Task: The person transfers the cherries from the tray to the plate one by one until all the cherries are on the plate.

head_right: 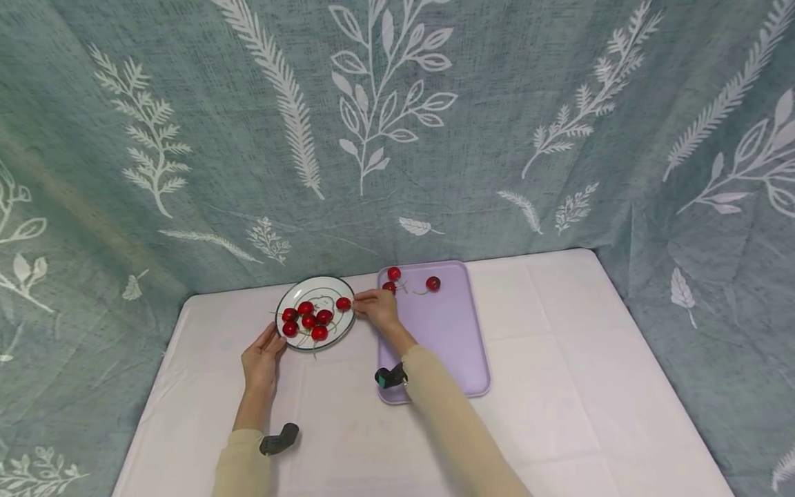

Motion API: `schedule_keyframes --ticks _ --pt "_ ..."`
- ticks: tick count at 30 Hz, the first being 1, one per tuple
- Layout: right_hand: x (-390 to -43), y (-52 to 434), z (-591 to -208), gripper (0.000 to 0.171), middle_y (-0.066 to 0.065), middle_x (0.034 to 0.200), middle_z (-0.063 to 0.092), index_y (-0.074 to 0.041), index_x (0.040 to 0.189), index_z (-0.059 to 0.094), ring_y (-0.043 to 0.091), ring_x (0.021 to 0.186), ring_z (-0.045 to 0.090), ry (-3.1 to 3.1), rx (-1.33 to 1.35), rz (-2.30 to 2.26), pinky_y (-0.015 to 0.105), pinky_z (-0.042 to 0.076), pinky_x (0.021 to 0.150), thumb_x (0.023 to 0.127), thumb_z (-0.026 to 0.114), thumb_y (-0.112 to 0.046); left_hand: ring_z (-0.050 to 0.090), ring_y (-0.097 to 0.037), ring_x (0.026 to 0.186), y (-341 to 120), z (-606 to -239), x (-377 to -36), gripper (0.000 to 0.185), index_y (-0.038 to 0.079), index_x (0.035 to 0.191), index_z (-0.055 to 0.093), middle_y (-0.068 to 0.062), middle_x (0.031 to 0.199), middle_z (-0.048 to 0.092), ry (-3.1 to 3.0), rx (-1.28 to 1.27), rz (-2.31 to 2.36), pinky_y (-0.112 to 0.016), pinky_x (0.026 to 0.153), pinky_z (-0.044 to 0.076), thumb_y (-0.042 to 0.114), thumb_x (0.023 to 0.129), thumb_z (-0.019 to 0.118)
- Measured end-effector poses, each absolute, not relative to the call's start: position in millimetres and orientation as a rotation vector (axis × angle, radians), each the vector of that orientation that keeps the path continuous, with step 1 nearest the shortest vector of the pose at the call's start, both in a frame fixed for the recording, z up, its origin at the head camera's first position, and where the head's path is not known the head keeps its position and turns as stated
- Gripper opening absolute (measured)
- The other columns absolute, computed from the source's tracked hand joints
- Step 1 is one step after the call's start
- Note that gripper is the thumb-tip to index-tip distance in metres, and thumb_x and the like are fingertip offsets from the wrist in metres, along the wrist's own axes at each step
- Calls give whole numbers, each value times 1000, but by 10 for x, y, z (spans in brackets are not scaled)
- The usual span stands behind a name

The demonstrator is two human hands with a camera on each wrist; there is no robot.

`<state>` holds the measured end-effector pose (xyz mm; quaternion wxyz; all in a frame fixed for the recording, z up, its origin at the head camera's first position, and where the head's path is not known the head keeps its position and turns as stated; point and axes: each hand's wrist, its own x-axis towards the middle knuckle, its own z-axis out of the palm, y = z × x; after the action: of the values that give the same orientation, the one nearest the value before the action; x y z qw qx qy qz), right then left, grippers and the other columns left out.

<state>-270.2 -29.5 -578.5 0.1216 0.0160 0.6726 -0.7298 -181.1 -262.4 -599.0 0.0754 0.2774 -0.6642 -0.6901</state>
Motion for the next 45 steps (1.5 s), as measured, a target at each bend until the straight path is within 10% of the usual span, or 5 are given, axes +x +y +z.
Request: schedule_keyframes --ticks 8,19,45 --pt "-2668 -446 -5628 18 30 95 70 17 102 68 26 78 72 2084 -28 -2000 31 63 71 86 67 10 45 -23 135 -2627 -6008 -1802 53 2 146 44 -15 148 45 -1991 824 -2069 -20 102 46 -2 94 57" --pt "-2733 -643 -5679 9 16 82 73 6 91 74 15 70 68 2402 -204 -1671 15 54 57 83 69 5 45 -23 135 -2624 -5982 -1814 52 2 145 44 -15 148 45 -1995 830 -2068 -20 103 45 -1 95 57" --pt "-2733 -695 -5600 12 13 89 74 3 97 75 21 85 71 2484 -441 -1417 16 56 68 88 67 3 45 -23 136 -2593 -5922 -1788 52 3 146 43 -14 149 44 -2045 825 -2039 -21 105 43 1 96 56"
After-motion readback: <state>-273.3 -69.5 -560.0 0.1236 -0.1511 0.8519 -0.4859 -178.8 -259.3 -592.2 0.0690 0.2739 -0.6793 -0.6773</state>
